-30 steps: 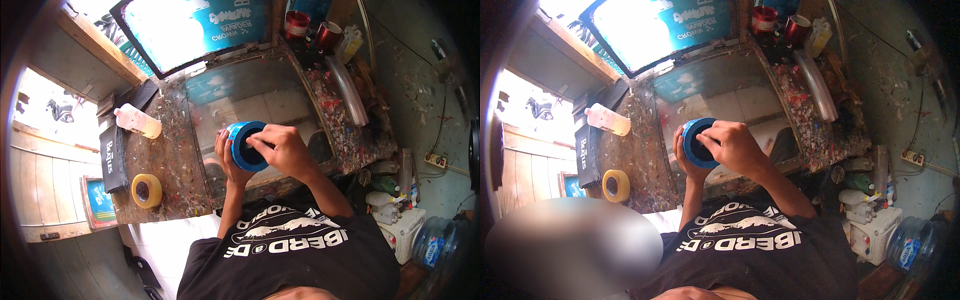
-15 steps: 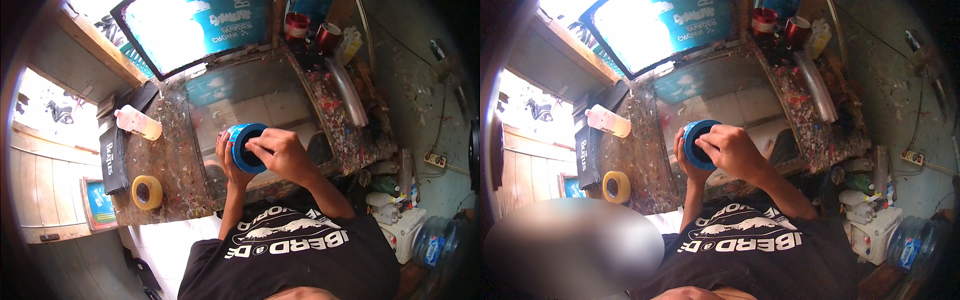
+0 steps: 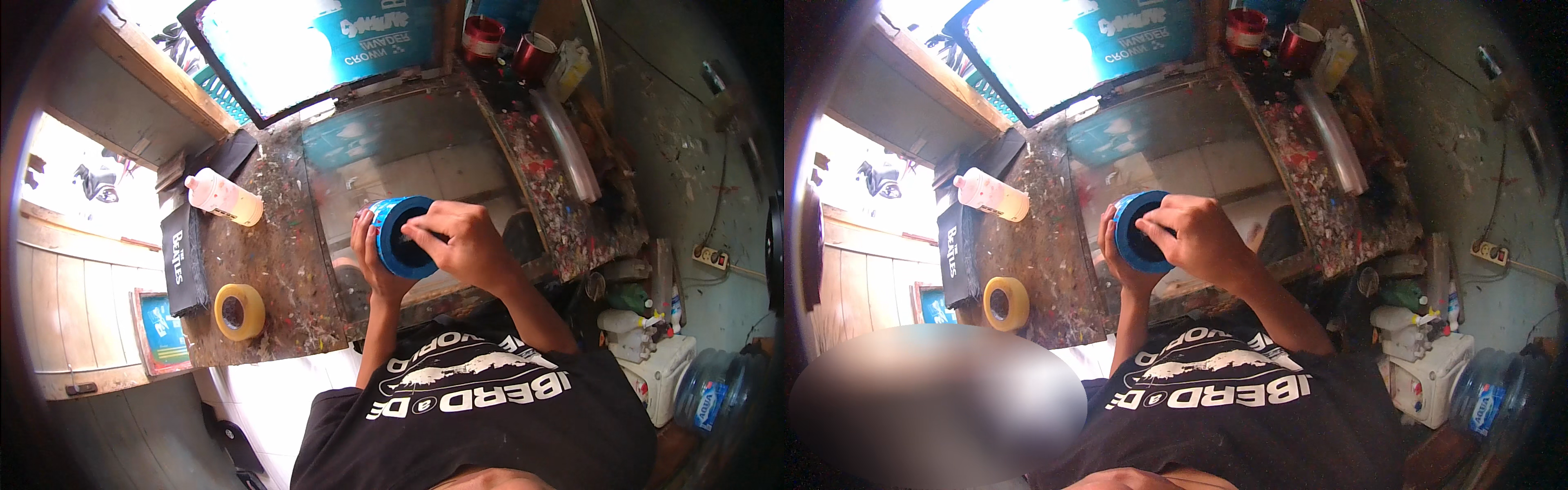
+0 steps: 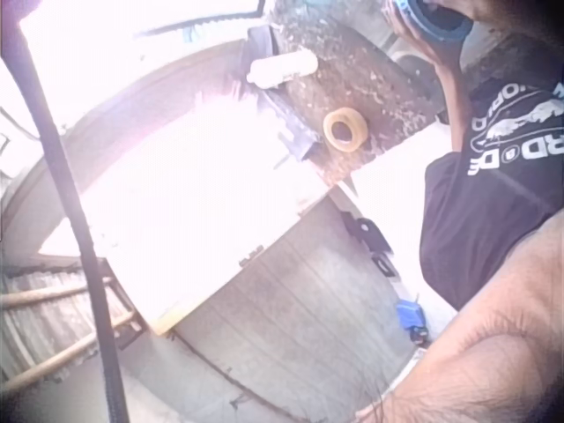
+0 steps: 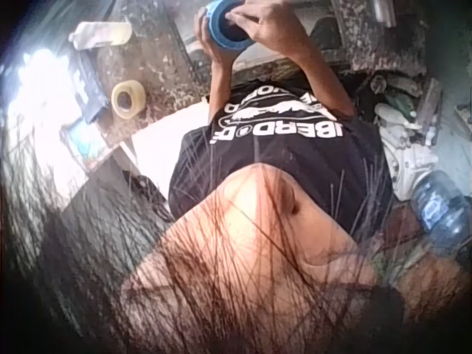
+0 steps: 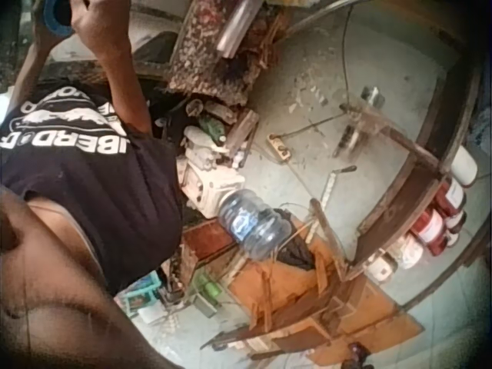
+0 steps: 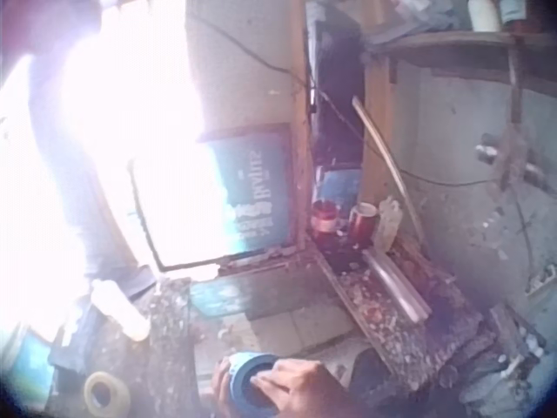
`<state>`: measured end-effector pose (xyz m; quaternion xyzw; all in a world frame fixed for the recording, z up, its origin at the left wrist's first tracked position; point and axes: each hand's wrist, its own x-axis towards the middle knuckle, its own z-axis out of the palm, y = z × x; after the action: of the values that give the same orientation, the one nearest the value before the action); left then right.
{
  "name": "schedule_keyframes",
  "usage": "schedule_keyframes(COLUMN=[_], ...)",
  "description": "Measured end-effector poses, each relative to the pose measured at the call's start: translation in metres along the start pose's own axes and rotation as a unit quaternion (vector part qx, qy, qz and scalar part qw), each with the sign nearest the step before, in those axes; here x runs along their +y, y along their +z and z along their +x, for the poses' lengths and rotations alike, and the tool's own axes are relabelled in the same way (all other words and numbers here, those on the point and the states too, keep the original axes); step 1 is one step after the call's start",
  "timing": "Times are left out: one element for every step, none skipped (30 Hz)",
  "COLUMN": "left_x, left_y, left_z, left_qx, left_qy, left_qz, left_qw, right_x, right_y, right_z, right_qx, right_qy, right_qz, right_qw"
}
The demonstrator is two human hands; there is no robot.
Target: The person scrapes a screen printing frame, cleans the work surface, retrieves a paint can from a cabinet, mixes the paint, and places a stencil on the screen. The person handles the screen, a scraper, a cloth, a paint can, and a stencil.
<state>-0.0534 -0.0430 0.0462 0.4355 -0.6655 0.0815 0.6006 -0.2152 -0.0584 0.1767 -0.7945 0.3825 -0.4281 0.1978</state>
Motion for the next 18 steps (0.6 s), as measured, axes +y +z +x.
schedule_keyframes(left_x=[0.0001, 0.0003, 0.0003, 0.0003, 0.0001, -0.0001, -0.0001, -0.0002, 0.0, 0.0002, 0.0003, 0.0002, 0.0001, 0.0, 0.0, 0.0001, -0.0001, -0.0002], left_y=[-0.0001, -0.0001, 0.0, 0.0002, 0.0006, 0.0012, 0.0014, 0.0016, 0.0014, 0.001, 0.0009, 0.0009, 0.0008, 0.0007, 0.0005, 0.0002, 0.0002, 0.0001], left_z=[-0.0004, -0.0008, -0.0009, -0.001, -0.0009, -0.0009, -0.001, -0.001, -0.0012, -0.0013, -0.0012, -0.001, -0.001, -0.0009, -0.0009, -0.0011, -0.001, -0.0009], left_qx=[0.0, 0.0, 0.0, 0.0, 0.001, 0.002, -0.001, 0.002, 0.0, -0.002, -0.001, 0.0, -0.004, 0.001, 0.002, 0.003, 0.004, 0.006], left_qy=[-0.004, -0.008, -0.011, -0.012, -0.008, -0.005, -0.003, -0.004, -0.006, -0.008, -0.006, -0.003, -0.006, 0.0, 0.0, -0.001, -0.001, 0.0], left_qz=[-0.004, -0.007, -0.01, -0.014, -0.006, 0.001, 0.011, 0.003, -0.002, -0.007, -0.002, 0.003, 0.01, 0.003, -0.001, -0.004, -0.002, 0.0], left_qw=[1.0, 1.0, 1.0, 1.0, 1.0, 1.0, 1.0, 1.0, 1.0, 1.0, 1.0, 1.0, 1.0, 1.0, 1.0, 1.0, 1.0, 1.0], right_x=[0.0003, 0.0004, 0.0002, 0.0001, -0.0001, -0.0001, -0.0004, -0.0007, -0.001, -0.0014, -0.0017, -0.0019, -0.002, -0.002, -0.0021, -0.002, -0.0021, -0.0021], right_y=[0.0001, 0.0001, -0.0001, -0.0005, -0.0008, -0.0012, -0.0016, -0.0019, -0.0023, -0.0026, -0.003, -0.0033, -0.0035, -0.0035, -0.0033, -0.0031, -0.0027, -0.0023], right_z=[-0.0002, -0.0003, -0.0003, 0.0001, 0.0007, 0.0015, 0.0022, 0.0029, 0.0033, 0.0037, 0.0039, 0.004, 0.0038, 0.0036, 0.0031, 0.0026, 0.002, 0.0015], right_qx=[0.024, 0.008, -0.006, -0.019, -0.018, -0.017, -0.017, -0.012, -0.008, -0.007, -0.023, -0.04, -0.062, -0.036, -0.014, 0.016, -0.013, -0.032], right_qy=[0.002, 0.004, 0.005, 0.012, 0.006, 0.004, 0.003, -0.001, -0.006, -0.009, 0.003, 0.016, 0.029, 0.019, 0.01, 0.006, -0.001, -0.001], right_qz=[0.009, -0.014, -0.037, -0.061, -0.03, 0.0, 0.03, -0.008, -0.046, -0.083, -0.046, -0.01, 0.028, -0.001, -0.027, -0.054, -0.035, -0.017], right_qw=[1.0, 1.0, 0.999, 0.998, 0.999, 1.0, 0.999, 1.0, 0.999, 0.997, 0.999, 0.999, 0.997, 0.999, 0.999, 0.998, 0.999, 0.999])
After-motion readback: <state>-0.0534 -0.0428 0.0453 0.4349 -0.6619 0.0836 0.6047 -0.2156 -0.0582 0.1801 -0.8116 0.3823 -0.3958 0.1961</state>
